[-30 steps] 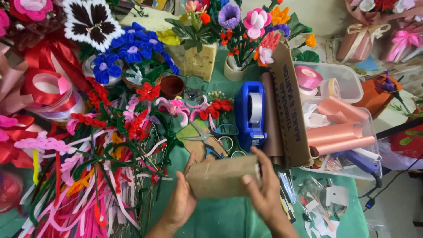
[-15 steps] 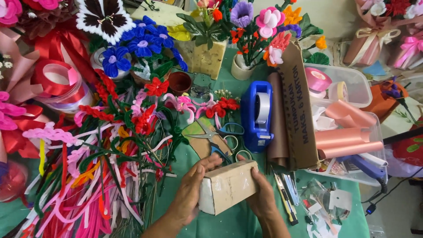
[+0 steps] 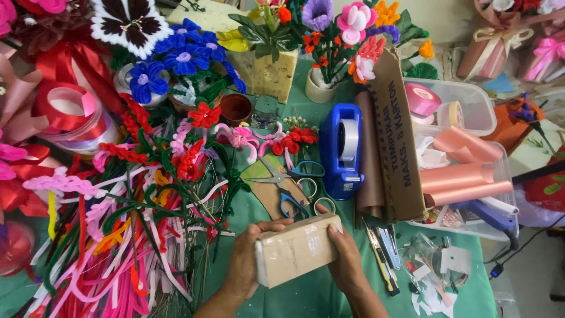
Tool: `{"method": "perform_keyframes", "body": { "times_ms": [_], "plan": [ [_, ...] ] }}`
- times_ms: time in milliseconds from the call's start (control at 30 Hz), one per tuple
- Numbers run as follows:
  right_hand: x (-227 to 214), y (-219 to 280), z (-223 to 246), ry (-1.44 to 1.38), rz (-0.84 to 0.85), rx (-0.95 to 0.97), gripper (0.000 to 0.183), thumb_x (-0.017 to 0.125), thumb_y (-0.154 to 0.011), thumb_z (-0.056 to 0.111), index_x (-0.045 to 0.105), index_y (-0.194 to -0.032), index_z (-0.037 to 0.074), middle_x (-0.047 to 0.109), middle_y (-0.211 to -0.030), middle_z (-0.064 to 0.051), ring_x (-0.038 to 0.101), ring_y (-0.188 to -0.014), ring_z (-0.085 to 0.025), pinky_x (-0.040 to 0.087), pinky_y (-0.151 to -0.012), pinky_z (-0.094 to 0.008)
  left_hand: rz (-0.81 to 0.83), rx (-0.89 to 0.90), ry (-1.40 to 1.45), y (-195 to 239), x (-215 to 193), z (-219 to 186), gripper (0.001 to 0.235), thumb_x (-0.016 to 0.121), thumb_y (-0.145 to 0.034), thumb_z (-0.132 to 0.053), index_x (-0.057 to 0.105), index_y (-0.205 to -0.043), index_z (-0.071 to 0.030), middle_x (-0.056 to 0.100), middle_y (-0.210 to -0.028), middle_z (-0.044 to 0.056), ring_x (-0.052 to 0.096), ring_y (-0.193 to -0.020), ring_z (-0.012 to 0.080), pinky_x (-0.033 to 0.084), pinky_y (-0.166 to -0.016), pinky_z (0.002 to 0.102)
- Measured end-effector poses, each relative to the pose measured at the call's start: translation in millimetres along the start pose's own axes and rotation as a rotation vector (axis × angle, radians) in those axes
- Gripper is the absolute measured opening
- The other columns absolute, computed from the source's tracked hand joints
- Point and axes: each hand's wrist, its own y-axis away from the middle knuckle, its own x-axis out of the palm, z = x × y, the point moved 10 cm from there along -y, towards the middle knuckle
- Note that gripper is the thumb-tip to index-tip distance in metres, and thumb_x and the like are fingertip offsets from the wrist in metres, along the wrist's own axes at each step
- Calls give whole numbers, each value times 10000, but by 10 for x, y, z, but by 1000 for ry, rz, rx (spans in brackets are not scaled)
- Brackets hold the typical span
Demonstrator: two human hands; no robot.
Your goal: Assembling a small cardboard box and preparing it with a foam insert for floral arrangements.
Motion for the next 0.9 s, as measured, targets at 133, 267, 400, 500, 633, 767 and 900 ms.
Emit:
{"method": "perform_keyframes", "body": {
  "times_ms": [133, 267, 400, 500, 633, 767, 900],
  "plan": [
    [110, 238, 439, 357, -90, -108, 762, 578, -790, 473, 567, -1492, 178, 609, -1453, -65, 585, -1180, -195, 456, -985, -316, 9, -72, 173, -60, -227, 120, 669, 621, -851, -673, 729, -1111, -67, 737, -1272, 231, 698, -1153, 403, 608, -846, 616],
    [357, 505, 835, 905, -93, -367, 888, 486, -845, 635, 269, -1609, 236, 599, -1452, -149, 633, -1256, -285, 577, -969, -462, -84, -173, 179, 45, -303, 194, 896, 396, -823, -730, 498, -1464, -112, 596, -1482, 207, 595, -1306, 396, 560, -923, 578],
    [637, 737, 1005, 1019, 86, -603, 957, 472, -914, 675, 170, -1625, 111, 502, -1550, -185, 572, -1342, -351, 493, -973, -483, -55, -157, 104, 52, -347, 347, 882, 753, -747, -513, 516, -1459, -50, 694, -1273, 221, 693, -1087, 332, 575, -807, 421],
    [476, 678, 874, 886, 152, -309, 1079, 240, -778, 898, 117, -1649, 272, 501, -1552, -211, 512, -1416, -345, 412, -1071, -584, -149, -241, 73, 20, -608, 593, 744, 650, -786, -567, 600, -1352, -88, 663, -1219, 186, 659, -1012, 328, 520, -688, 411],
    [223, 587, 839, 682, 84, -330, 936, 345, -831, 800, 389, -1585, 248, 610, -1494, -102, 584, -1359, -256, 425, -1062, -465, -182, -240, 145, 1, -599, 622, 744, 726, -727, -522, 598, -1301, -65, 660, -1243, 182, 644, -1065, 331, 546, -708, 454],
    [330, 660, 830, 880, 120, -594, 861, 301, -957, 732, 305, -1592, 152, 480, -1560, -205, 539, -1370, -348, 505, -1008, -539, -232, -308, 95, 53, -471, 495, 765, 694, -718, -471, 593, -1350, -53, 646, -1307, 212, 640, -1127, 379, 548, -810, 497],
    [155, 618, 661, 831, 68, -539, 731, 466, -969, 515, 367, -1583, 129, 585, -1436, -143, 631, -1232, -265, 553, -915, -399, -138, -403, 3, 199, -333, 391, 954, 766, -606, -449, 544, -1469, -109, 634, -1363, 205, 673, -1182, 396, 576, -925, 515]
  ]
}}
